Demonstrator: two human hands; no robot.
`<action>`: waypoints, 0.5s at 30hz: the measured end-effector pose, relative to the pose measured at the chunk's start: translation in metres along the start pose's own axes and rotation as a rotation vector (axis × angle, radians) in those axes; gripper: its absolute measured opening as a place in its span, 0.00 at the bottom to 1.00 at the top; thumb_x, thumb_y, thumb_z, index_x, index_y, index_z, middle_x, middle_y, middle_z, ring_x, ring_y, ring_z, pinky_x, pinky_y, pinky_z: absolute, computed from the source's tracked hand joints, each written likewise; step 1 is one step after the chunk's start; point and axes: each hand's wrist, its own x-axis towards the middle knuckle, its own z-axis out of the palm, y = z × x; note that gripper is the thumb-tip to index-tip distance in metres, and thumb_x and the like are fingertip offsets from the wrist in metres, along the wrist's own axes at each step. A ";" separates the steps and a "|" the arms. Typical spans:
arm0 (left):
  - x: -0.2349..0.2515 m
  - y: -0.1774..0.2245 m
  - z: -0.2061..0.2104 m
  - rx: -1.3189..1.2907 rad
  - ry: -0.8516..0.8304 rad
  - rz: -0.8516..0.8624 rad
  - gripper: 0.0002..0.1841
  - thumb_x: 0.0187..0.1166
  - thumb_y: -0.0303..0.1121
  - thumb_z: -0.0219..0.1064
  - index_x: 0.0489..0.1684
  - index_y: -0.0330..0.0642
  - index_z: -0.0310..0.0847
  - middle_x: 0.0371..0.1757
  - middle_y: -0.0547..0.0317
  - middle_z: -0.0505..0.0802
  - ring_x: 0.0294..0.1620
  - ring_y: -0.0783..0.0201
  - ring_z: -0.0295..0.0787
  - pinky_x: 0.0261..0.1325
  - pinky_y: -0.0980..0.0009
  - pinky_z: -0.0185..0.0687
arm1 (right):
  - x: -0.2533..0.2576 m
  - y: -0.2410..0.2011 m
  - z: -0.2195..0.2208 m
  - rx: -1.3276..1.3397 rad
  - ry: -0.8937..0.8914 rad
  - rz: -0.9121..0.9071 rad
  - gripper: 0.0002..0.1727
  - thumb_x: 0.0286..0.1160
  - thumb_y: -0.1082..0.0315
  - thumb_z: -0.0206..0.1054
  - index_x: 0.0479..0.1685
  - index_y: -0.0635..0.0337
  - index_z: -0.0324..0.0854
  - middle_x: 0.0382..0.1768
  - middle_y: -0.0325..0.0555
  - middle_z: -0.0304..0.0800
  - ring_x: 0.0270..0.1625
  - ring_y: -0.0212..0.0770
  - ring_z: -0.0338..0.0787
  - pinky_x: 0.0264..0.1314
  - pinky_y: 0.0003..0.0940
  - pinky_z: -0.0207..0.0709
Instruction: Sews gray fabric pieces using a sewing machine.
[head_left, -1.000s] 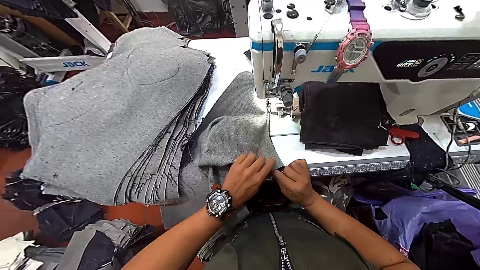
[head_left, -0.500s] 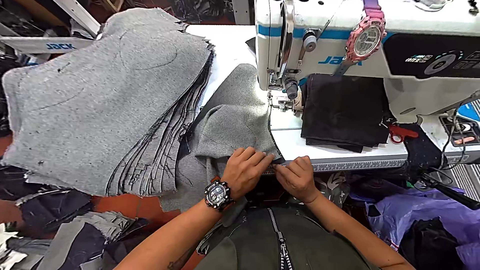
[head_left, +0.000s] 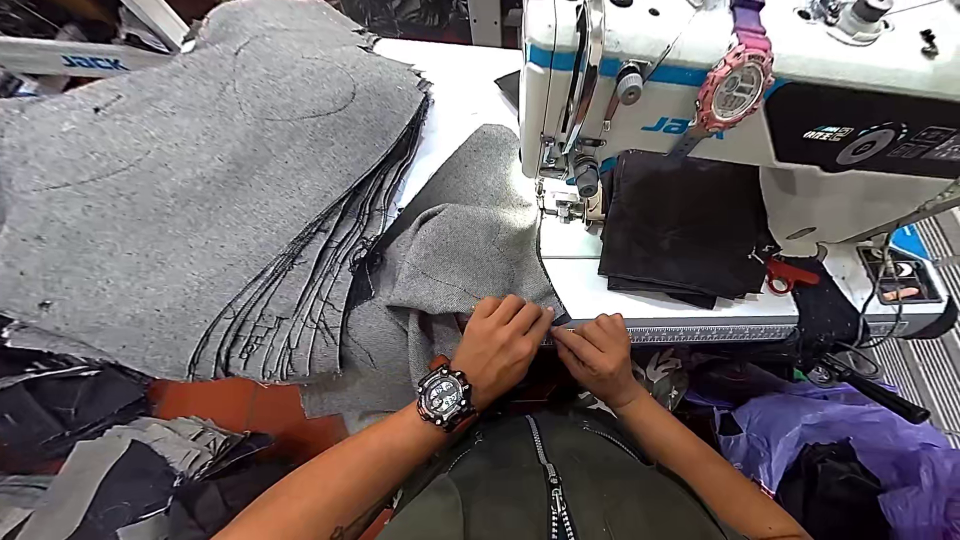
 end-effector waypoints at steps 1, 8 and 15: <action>0.000 0.000 0.000 -0.004 -0.009 0.004 0.16 0.82 0.27 0.59 0.60 0.41 0.91 0.48 0.51 0.94 0.50 0.49 0.90 0.46 0.56 0.81 | 0.000 0.001 0.000 0.003 0.003 0.000 0.08 0.76 0.64 0.71 0.42 0.55 0.96 0.24 0.43 0.85 0.31 0.42 0.78 0.41 0.39 0.66; -0.003 0.007 -0.003 -0.057 -0.067 -0.007 0.16 0.83 0.27 0.59 0.61 0.35 0.89 0.53 0.45 0.94 0.58 0.47 0.92 0.60 0.57 0.88 | 0.000 0.001 0.003 0.017 0.019 0.027 0.08 0.75 0.64 0.71 0.39 0.54 0.96 0.23 0.42 0.85 0.30 0.40 0.78 0.41 0.38 0.66; 0.007 0.012 -0.004 0.031 -0.066 -0.006 0.10 0.81 0.23 0.60 0.48 0.27 0.87 0.37 0.41 0.91 0.37 0.45 0.92 0.38 0.58 0.88 | 0.039 0.010 -0.023 0.175 -0.276 0.067 0.13 0.73 0.67 0.74 0.53 0.62 0.91 0.45 0.52 0.92 0.48 0.46 0.90 0.54 0.38 0.85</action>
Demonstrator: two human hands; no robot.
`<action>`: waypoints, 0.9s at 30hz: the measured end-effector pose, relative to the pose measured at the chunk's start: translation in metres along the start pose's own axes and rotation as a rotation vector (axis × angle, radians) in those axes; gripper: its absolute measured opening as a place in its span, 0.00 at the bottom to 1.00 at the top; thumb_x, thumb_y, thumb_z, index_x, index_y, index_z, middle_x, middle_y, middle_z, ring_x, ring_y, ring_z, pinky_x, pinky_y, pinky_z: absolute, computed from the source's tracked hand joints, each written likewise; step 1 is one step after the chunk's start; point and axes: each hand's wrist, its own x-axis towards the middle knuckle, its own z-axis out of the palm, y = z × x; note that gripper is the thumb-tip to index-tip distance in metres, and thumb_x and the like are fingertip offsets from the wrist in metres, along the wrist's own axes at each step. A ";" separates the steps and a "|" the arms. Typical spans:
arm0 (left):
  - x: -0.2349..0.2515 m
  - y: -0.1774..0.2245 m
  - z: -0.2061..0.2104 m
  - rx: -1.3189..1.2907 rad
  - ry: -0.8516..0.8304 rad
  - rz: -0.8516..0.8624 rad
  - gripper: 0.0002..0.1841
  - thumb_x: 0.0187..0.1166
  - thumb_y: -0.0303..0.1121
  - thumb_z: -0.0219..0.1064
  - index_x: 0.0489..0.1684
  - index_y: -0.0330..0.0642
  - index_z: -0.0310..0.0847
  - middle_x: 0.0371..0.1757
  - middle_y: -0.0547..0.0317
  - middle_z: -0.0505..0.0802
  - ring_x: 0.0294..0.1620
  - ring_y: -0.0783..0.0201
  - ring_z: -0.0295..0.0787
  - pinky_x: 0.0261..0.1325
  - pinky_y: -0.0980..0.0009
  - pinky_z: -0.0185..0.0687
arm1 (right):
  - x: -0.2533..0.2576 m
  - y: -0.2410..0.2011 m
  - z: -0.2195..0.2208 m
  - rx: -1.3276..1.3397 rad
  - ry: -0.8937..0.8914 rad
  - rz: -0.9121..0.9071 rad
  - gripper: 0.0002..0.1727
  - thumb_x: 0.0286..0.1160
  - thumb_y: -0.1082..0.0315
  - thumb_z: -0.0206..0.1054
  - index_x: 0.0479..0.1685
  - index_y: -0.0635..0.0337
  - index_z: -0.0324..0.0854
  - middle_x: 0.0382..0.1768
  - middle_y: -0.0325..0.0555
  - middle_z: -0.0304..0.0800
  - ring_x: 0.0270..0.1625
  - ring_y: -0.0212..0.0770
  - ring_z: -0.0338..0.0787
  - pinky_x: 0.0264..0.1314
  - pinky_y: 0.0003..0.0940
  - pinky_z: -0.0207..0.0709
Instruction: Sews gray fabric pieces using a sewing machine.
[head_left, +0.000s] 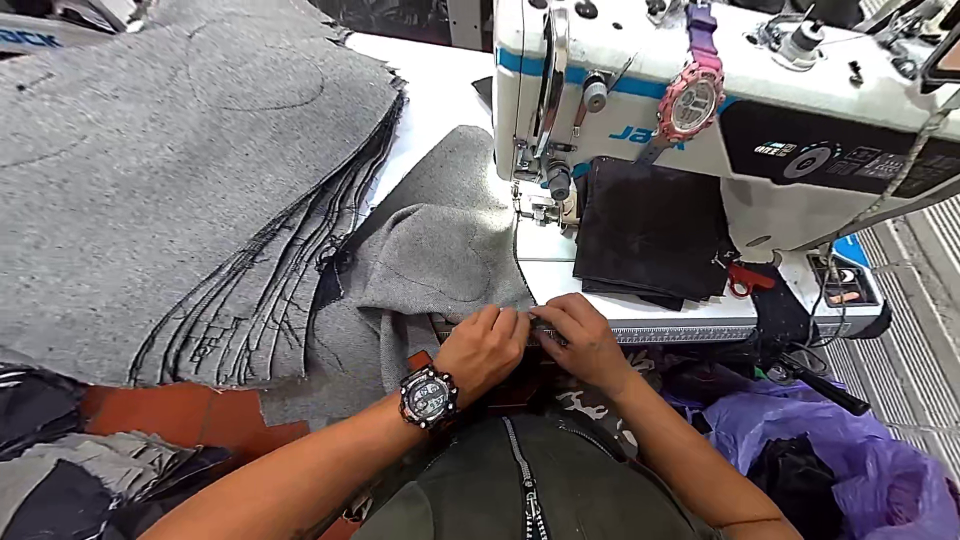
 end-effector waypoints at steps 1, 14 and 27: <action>0.002 -0.005 0.000 -0.037 -0.011 -0.010 0.09 0.81 0.24 0.61 0.46 0.29 0.87 0.34 0.42 0.89 0.34 0.45 0.91 0.34 0.57 0.87 | 0.006 0.003 -0.002 -0.031 -0.040 -0.044 0.12 0.76 0.67 0.72 0.53 0.61 0.92 0.47 0.52 0.92 0.49 0.47 0.90 0.55 0.39 0.84; 0.013 -0.063 -0.031 0.051 -0.291 -0.158 0.28 0.71 0.32 0.71 0.76 0.50 0.80 0.82 0.46 0.81 0.80 0.27 0.72 0.68 0.28 0.71 | -0.001 -0.013 0.009 -0.101 0.033 -0.094 0.10 0.76 0.77 0.63 0.39 0.63 0.92 0.39 0.50 0.92 0.43 0.47 0.90 0.47 0.38 0.84; 0.042 -0.076 -0.013 -0.201 -0.378 0.001 0.33 0.68 0.24 0.72 0.81 0.46 0.76 0.82 0.48 0.79 0.59 0.41 0.90 0.51 0.47 0.89 | -0.009 -0.017 0.013 -0.002 0.091 0.108 0.07 0.77 0.74 0.67 0.40 0.59 0.92 0.54 0.49 0.93 0.77 0.58 0.81 0.77 0.49 0.78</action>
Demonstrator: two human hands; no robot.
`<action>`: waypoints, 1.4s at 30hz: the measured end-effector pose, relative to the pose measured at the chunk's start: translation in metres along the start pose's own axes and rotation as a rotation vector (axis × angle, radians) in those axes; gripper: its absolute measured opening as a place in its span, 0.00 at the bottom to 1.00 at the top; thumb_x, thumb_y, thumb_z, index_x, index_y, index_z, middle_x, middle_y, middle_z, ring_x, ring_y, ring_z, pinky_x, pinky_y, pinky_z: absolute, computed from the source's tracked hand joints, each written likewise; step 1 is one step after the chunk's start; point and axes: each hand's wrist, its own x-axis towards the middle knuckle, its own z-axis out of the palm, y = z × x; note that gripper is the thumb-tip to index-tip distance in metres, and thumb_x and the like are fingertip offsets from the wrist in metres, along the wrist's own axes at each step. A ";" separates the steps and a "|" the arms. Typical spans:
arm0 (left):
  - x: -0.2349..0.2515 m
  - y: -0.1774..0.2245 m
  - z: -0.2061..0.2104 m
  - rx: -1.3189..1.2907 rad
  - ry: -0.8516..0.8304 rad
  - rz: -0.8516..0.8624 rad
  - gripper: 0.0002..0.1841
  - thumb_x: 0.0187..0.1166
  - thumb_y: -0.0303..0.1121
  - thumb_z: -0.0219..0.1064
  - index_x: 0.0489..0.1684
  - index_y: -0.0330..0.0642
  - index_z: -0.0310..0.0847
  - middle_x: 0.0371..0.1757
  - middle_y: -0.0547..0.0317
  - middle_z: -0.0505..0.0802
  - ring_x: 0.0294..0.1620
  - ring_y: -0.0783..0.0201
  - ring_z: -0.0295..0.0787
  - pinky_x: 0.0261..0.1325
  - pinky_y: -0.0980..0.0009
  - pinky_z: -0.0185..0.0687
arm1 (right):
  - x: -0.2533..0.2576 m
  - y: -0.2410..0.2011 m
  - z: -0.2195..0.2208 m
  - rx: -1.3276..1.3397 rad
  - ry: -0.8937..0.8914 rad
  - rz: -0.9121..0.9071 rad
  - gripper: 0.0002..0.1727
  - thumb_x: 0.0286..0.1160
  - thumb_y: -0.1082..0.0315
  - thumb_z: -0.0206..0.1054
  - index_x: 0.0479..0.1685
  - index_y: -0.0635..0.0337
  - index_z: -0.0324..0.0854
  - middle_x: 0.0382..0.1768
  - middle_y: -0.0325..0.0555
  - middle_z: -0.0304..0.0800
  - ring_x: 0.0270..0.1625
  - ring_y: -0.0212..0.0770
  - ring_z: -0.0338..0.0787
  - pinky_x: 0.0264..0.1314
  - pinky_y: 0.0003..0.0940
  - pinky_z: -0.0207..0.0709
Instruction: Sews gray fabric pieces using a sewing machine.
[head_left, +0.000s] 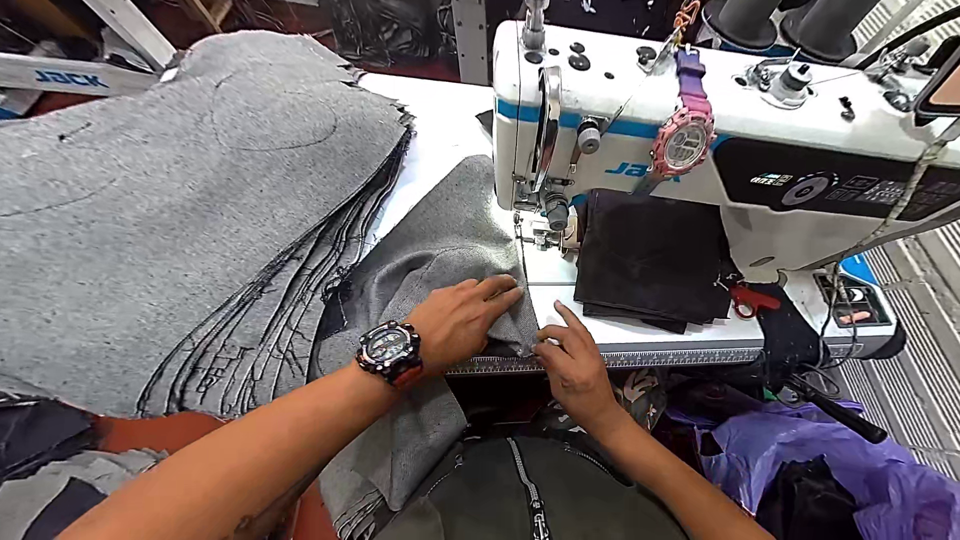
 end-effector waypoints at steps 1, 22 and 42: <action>0.001 -0.001 0.000 -0.030 0.006 -0.014 0.36 0.64 0.26 0.76 0.80 0.47 0.77 0.83 0.46 0.77 0.60 0.41 0.90 0.49 0.46 0.90 | 0.000 -0.001 -0.001 0.006 -0.011 -0.001 0.08 0.78 0.75 0.66 0.40 0.60 0.92 0.54 0.50 0.94 0.77 0.57 0.82 0.77 0.48 0.78; 0.036 -0.042 -0.006 0.004 -0.076 0.045 0.38 0.71 0.44 0.75 0.85 0.45 0.71 0.83 0.49 0.78 0.62 0.39 0.87 0.45 0.45 0.85 | 0.050 0.023 0.001 -0.098 -0.131 -0.064 0.07 0.78 0.74 0.66 0.39 0.61 0.91 0.52 0.47 0.96 0.60 0.44 0.93 0.67 0.37 0.83; 0.115 -0.146 -0.009 0.163 0.460 1.084 0.18 0.72 0.18 0.54 0.35 0.41 0.95 0.34 0.55 0.95 0.41 0.56 0.89 0.41 0.58 0.72 | 0.119 0.040 0.040 -0.344 -0.113 0.086 0.09 0.79 0.72 0.66 0.44 0.56 0.94 0.48 0.45 0.95 0.51 0.46 0.90 0.56 0.42 0.77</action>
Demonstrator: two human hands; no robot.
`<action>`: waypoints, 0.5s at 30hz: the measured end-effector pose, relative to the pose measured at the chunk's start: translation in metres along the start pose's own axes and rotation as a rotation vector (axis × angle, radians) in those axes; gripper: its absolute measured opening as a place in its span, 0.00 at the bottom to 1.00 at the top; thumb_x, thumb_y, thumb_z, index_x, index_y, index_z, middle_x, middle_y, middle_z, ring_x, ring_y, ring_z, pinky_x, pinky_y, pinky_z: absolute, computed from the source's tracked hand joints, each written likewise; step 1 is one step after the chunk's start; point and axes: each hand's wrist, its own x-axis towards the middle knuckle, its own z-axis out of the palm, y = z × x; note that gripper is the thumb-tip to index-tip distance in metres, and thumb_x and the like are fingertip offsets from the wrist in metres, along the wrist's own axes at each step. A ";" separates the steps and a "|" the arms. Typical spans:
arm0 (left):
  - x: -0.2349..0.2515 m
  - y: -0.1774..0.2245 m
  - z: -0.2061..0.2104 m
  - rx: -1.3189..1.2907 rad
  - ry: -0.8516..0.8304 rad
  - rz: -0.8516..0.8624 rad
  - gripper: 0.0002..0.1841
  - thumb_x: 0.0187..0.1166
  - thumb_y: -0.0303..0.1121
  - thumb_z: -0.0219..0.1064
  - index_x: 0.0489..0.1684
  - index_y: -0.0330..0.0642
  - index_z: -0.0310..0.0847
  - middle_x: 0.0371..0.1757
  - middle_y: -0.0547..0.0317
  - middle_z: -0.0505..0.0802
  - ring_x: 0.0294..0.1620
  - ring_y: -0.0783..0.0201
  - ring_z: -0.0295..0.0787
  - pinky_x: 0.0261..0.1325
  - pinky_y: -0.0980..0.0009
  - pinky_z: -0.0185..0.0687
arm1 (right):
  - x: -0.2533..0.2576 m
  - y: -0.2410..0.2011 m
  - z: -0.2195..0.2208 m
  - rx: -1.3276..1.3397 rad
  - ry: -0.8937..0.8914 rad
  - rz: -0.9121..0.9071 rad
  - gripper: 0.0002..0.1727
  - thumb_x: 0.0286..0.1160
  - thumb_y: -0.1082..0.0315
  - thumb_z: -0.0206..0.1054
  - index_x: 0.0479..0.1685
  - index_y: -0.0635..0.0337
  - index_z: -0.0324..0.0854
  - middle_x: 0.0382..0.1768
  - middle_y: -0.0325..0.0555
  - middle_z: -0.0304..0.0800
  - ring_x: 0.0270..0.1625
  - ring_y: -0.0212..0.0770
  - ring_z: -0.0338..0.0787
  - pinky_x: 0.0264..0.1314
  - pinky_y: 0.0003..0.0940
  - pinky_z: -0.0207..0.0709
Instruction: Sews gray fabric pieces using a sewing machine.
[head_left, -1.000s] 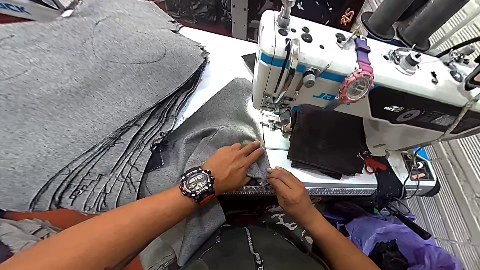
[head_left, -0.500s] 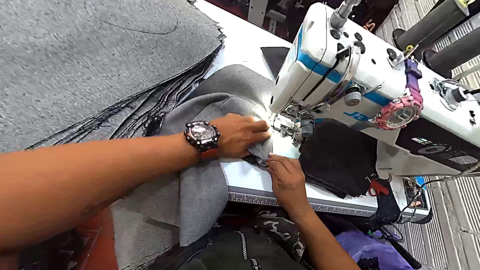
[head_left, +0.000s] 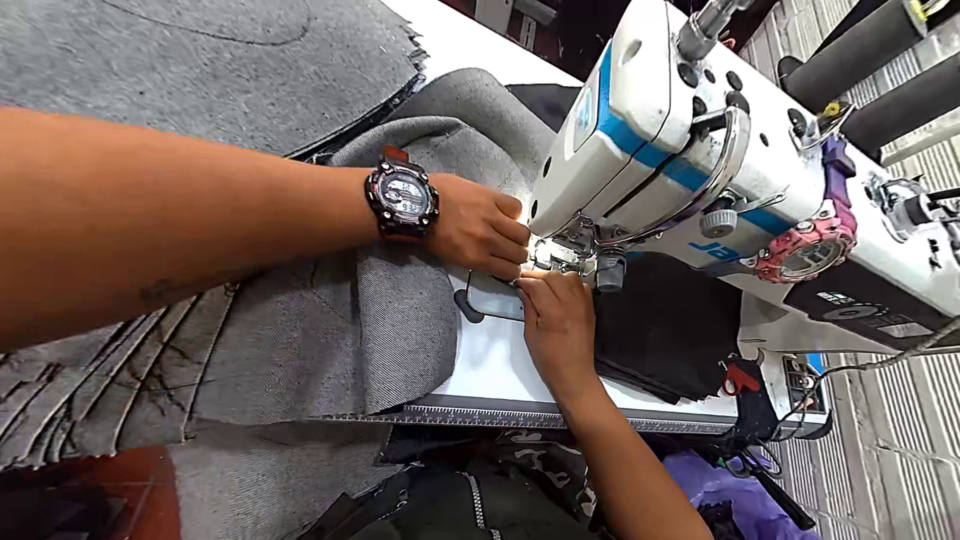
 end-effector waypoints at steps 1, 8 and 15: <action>0.000 -0.003 0.000 -0.008 -0.001 0.008 0.18 0.72 0.18 0.55 0.34 0.41 0.96 0.33 0.55 0.95 0.39 0.56 0.89 0.41 0.58 0.72 | 0.001 0.000 0.001 -0.017 -0.003 0.012 0.09 0.80 0.71 0.66 0.45 0.55 0.94 0.49 0.44 0.95 0.52 0.46 0.89 0.56 0.42 0.78; -0.008 -0.018 -0.009 -0.153 -0.137 -0.109 0.18 0.73 0.15 0.57 0.41 0.39 0.96 0.40 0.50 0.96 0.42 0.51 0.91 0.49 0.55 0.78 | -0.006 -0.003 0.001 -0.077 -0.028 0.028 0.12 0.82 0.68 0.63 0.53 0.58 0.92 0.56 0.47 0.92 0.57 0.48 0.88 0.62 0.43 0.79; -0.006 -0.024 -0.013 -0.021 -0.344 -0.386 0.13 0.78 0.16 0.60 0.47 0.37 0.91 0.53 0.41 0.92 0.58 0.38 0.89 0.55 0.44 0.81 | -0.049 -0.014 -0.016 0.063 -0.055 0.020 0.14 0.81 0.64 0.64 0.57 0.55 0.91 0.61 0.45 0.91 0.69 0.46 0.85 0.68 0.46 0.77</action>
